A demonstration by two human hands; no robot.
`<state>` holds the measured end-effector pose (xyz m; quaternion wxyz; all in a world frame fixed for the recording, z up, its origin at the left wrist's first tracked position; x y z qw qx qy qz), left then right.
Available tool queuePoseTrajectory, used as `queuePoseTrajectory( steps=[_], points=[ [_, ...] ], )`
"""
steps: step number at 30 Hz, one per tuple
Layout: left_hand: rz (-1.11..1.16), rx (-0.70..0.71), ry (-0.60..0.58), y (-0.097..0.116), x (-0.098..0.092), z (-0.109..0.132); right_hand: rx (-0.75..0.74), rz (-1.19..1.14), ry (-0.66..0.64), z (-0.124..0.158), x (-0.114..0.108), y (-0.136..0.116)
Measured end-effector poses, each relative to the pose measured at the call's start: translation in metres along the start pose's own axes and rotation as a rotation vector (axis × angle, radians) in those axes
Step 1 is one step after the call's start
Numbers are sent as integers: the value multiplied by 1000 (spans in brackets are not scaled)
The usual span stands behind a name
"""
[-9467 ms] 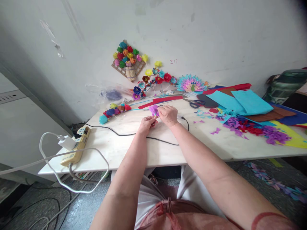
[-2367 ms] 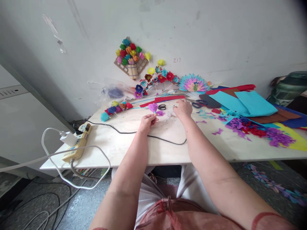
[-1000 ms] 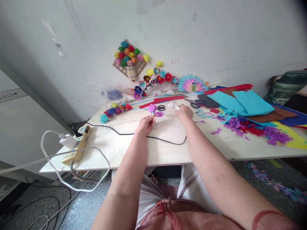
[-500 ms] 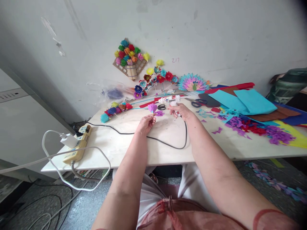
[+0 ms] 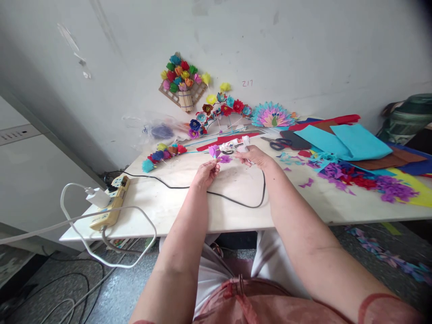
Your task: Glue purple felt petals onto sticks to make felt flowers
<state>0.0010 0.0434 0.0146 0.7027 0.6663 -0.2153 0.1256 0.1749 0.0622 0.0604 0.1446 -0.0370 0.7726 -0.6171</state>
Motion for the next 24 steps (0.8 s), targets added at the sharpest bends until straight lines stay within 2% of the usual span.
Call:
queuePoseTrajectory(
  steps=[24],
  points=[
    [-30,22,4,0,-1,-1,-26,151,29,3,2,-7]
  ],
)
Point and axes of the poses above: each hand's wrist, its own z-axis away from the middle knuckle, its own x-axis out of the palm, y = z × x, the point moved 6 cm from there along -z, towards the middle knuckle, and after that the axes turned 3 degrees about y, right-handed, at the moved point
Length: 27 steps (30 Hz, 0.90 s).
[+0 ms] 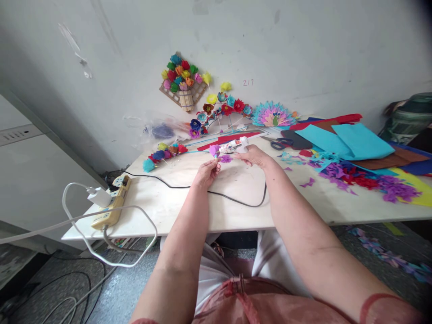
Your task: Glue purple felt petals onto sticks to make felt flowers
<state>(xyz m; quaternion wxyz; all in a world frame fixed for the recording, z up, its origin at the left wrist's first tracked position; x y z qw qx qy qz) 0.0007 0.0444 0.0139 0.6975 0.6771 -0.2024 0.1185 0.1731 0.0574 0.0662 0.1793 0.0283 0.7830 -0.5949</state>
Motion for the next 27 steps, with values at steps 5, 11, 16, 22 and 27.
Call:
queuePoseTrajectory(
  steps=[5,11,16,22,27],
  points=[
    [3,-2,-1,-1,-1,-1,-2,13,5,0,0,0],
    [0,2,-14,-1,0,-1,5,15,11,-1,0,2],
    [-2,-1,-17,-1,0,-1,23,25,33,0,-1,1],
    [2,-5,-24,-1,0,-1,27,41,67,1,-3,-2],
    [-5,-10,-19,-1,0,0,34,60,95,0,-4,-1]
  ],
)
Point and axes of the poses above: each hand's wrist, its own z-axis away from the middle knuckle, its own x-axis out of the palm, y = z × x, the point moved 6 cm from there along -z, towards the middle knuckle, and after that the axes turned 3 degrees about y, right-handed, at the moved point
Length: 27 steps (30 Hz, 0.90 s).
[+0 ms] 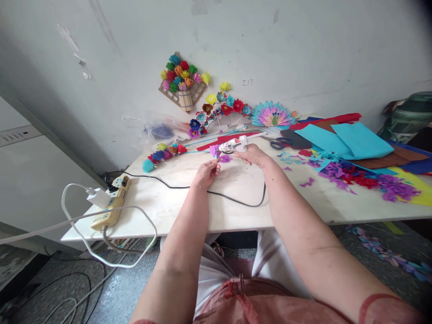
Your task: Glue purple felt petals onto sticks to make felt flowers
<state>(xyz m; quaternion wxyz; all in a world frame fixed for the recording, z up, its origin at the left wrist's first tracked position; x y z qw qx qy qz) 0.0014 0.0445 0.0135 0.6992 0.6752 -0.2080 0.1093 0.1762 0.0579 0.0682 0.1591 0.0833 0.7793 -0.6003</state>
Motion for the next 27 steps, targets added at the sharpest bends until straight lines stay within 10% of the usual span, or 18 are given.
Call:
queuePoseTrajectory(
  steps=[19,27],
  points=[
    [-7,-6,-10,-1,1,0,14,-35,104,-4,-4,2],
    [-2,-2,15,0,0,0,-36,-282,-70,1,5,-5]
  ],
)
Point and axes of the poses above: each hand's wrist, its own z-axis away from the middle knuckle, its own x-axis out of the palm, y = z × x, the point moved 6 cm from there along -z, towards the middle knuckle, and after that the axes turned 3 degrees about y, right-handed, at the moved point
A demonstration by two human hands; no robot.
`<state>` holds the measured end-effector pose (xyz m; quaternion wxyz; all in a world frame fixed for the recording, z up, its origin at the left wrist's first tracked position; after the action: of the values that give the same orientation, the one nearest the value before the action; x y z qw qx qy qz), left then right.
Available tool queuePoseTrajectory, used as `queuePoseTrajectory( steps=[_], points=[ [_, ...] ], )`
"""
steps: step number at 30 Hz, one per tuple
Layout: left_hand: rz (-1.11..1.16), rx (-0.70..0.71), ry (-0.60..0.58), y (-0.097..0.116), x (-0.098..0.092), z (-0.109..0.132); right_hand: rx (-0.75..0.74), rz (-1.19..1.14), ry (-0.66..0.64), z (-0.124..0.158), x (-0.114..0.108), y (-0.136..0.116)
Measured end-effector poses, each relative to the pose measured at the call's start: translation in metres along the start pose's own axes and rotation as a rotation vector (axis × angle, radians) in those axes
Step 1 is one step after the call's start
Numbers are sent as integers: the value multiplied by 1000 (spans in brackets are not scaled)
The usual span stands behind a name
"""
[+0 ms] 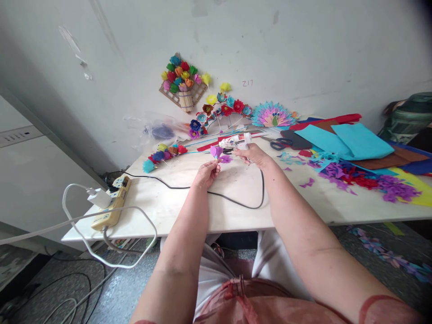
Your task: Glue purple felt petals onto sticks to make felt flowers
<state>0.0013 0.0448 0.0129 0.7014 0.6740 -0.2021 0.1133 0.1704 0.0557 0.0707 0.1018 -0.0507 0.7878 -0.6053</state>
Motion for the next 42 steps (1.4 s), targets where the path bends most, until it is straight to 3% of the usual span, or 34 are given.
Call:
queuePoseTrajectory(
  steps=[6,20,29,42],
  points=[
    [-15,24,-13,2,2,1,11,4,-65,-2,6,6],
    [4,46,-97,4,6,2,88,-30,-63,-1,4,12],
    [12,35,-83,3,5,2,97,-119,-61,3,3,4],
    [17,51,-50,5,5,3,101,7,-114,6,6,4]
  ],
)
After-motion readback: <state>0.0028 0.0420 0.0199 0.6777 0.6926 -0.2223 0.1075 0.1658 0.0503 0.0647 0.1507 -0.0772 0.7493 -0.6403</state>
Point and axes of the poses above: each hand's wrist, its own z-axis away from the middle knuckle, its own x-axis out of the palm, y = z × x, the point moved 6 cm from there along -z, towards the middle knuckle, and after that the axes turned 3 degrees about y, right-handed, at the moved point
